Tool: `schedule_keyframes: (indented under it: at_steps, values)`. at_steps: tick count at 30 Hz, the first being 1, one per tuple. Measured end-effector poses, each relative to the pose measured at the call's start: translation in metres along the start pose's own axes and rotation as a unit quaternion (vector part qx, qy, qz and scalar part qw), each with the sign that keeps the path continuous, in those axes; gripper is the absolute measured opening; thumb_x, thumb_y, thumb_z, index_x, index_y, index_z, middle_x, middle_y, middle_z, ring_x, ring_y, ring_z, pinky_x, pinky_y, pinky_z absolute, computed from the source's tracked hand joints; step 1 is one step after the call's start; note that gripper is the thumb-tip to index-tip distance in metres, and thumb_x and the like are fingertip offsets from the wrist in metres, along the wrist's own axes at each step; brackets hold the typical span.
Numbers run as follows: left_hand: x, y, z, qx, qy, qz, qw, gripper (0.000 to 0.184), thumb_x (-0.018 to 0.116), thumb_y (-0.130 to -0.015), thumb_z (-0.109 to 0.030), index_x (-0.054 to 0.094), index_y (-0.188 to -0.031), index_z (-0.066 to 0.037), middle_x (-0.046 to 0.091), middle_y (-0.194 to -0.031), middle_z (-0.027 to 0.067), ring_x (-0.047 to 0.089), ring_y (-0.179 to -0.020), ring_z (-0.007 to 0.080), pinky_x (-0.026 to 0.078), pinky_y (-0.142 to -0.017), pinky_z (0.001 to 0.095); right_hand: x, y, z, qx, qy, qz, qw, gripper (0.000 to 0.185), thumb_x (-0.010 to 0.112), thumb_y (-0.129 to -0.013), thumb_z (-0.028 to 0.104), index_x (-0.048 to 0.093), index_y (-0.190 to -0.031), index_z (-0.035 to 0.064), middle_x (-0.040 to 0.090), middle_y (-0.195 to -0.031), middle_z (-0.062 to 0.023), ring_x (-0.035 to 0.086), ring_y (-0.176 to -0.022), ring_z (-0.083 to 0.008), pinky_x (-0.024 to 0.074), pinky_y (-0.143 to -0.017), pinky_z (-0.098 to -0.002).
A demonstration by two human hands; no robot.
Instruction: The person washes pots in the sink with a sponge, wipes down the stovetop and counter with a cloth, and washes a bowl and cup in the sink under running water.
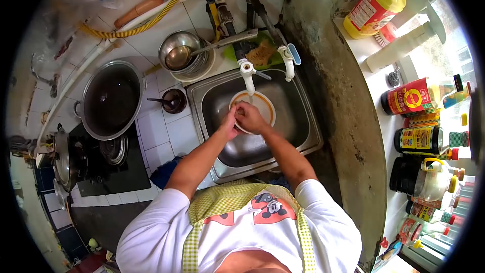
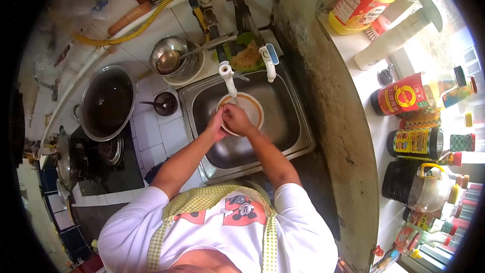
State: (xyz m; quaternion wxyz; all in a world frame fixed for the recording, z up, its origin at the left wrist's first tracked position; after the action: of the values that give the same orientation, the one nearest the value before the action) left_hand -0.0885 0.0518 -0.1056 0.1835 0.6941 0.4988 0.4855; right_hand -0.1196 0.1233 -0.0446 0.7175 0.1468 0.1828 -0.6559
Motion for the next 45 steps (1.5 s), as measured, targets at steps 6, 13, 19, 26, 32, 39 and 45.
schedule_keyframes:
  at_steps: [6, 13, 19, 26, 32, 39, 45]
  values:
    - [-0.011, -0.001, -0.008, 0.017, 0.024, -0.01, 1.0, 0.049, 0.036, -0.087, -0.047, 0.033, -0.127, -0.018, 0.043, -0.125, 0.0114, 0.046, -0.11, 0.0332, 0.043, -0.077, 0.0598, -0.027, -0.019, 0.048, -0.117, 0.215, -0.093, 0.965, 0.016, 0.056, -0.072, 0.017, 0.057, -0.083, 0.005, 0.056, -0.087, -0.0162, 0.056, -0.08, -0.0331, 0.0459, -0.068, -0.0418]
    - [-0.014, 0.013, -0.025, 0.084, 0.065, -0.119, 0.987, 0.041, 0.044, -0.088, -0.033, 0.034, -0.123, -0.014, 0.043, -0.121, 0.0147, 0.046, -0.107, 0.0374, 0.039, -0.076, 0.0648, -0.054, -0.01, -0.045, 0.179, 0.324, -0.02, 0.929, 0.031, 0.052, -0.076, 0.033, 0.06, -0.092, 0.0074, 0.061, -0.085, -0.0203, 0.06, -0.076, -0.0366, 0.0481, -0.067, -0.0449]
    - [-0.038, -0.039, -0.027, 0.21, 0.116, -0.096, 0.966, 0.043, 0.041, -0.085, -0.038, 0.047, -0.117, -0.009, 0.053, -0.11, 0.0108, 0.053, -0.098, 0.0249, 0.045, -0.081, 0.0425, 0.01, 0.015, -0.023, 0.018, 0.215, 0.241, 0.946, 0.044, 0.059, -0.073, 0.041, 0.061, -0.061, -0.0013, 0.058, -0.054, -0.015, 0.058, -0.052, -0.022, 0.0435, -0.05, -0.0366]
    - [-0.015, -0.007, -0.008, 0.175, 0.099, -0.12, 0.972, 0.05, 0.044, -0.085, -0.046, 0.03, -0.13, -0.029, 0.038, -0.127, 0.0052, 0.038, -0.114, 0.0263, 0.039, -0.08, 0.0563, -0.056, 0.009, -0.023, 0.049, -0.23, -0.119, 0.965, 0.012, 0.055, -0.077, 0.008, 0.053, -0.085, -0.0006, 0.058, -0.074, -0.0077, 0.055, -0.067, -0.0125, 0.0453, -0.061, -0.0244]
    - [-0.031, -0.009, -0.007, 0.192, 0.183, -0.133, 0.955, 0.047, 0.042, -0.087, -0.045, 0.032, -0.129, -0.029, 0.045, -0.118, 0.0063, 0.041, -0.109, 0.023, 0.041, -0.08, 0.0469, 0.039, 0.023, 0.002, 0.192, -0.421, 0.044, 0.886, 0.032, 0.046, -0.085, 0.022, 0.049, -0.109, 0.0011, 0.056, -0.097, -0.011, 0.055, -0.083, -0.0183, 0.0458, -0.072, -0.0293]
    - [-0.009, 0.029, -0.024, 0.226, 0.202, -0.114, 0.946, 0.053, 0.042, -0.086, -0.045, 0.031, -0.131, -0.02, 0.038, -0.128, 0.0058, 0.038, -0.112, 0.022, 0.034, -0.09, 0.0414, 0.054, 0.015, -0.013, 0.187, -0.261, 0.099, 0.942, 0.044, 0.034, -0.089, 0.03, 0.045, -0.119, -0.0008, 0.054, -0.105, -0.0094, 0.052, -0.092, -0.0184, 0.0415, -0.079, -0.0299]
    - [-0.033, -0.033, -0.018, 0.221, 0.182, -0.084, 0.954, 0.057, 0.045, -0.082, -0.053, 0.046, -0.121, -0.011, 0.049, -0.119, 0.0104, 0.04, -0.112, 0.0253, 0.031, -0.093, 0.0424, 0.044, 0.039, 0.077, -0.126, 0.029, 0.203, 0.971, 0.041, 0.043, -0.084, 0.016, 0.041, -0.12, -0.0015, 0.051, -0.111, -0.0184, 0.049, -0.101, -0.0323, 0.0379, -0.087, -0.0352]
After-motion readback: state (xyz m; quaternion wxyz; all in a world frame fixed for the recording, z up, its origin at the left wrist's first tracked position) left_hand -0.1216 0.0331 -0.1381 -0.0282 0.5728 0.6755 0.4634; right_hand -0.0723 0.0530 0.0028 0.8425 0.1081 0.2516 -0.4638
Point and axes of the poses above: each hand's wrist, its own y-axis away from the middle knuckle, its own x-axis out of the palm, z = x × y, the point moved 9 cm from there along -y, towards the middle knuckle
